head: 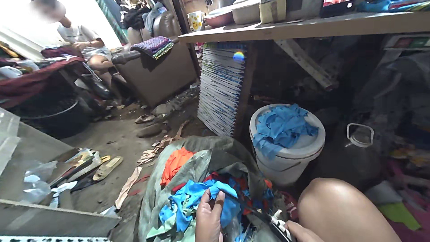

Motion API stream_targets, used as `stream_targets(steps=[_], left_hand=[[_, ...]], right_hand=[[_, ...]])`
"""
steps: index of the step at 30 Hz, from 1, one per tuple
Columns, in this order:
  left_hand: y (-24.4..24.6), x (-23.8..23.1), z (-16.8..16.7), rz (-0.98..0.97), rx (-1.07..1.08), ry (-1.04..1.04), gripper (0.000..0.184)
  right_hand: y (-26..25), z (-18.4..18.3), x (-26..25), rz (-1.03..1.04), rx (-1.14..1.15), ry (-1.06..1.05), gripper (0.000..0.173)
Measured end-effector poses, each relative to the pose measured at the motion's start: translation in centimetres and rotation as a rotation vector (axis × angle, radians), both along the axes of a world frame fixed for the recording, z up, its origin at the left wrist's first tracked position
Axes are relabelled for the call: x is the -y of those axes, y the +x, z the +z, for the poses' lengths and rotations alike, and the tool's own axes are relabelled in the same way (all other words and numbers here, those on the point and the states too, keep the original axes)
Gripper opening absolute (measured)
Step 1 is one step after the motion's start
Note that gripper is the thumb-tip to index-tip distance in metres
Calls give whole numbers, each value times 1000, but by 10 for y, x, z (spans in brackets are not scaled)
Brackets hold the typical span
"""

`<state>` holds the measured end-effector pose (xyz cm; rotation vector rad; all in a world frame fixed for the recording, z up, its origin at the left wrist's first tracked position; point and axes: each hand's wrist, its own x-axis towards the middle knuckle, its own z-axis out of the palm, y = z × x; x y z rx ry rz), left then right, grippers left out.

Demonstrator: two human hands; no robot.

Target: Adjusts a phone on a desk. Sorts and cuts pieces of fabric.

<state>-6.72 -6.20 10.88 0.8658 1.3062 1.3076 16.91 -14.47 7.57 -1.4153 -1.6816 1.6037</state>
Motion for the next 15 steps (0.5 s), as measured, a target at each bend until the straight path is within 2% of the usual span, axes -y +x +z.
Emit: stream_targets(steps=[4,10,15], left_hand=[[1,0,-5,0,3,1,21],[-3,-3,-11,28,69,-14,19],[-4,-4,-12,3,81,-29,21]], right_hand=[[-4,1,-8,-23,115,43,70],[-6,-2,-8,-24,178,101,54],[-5,-5,-10,-10,163,152,57]])
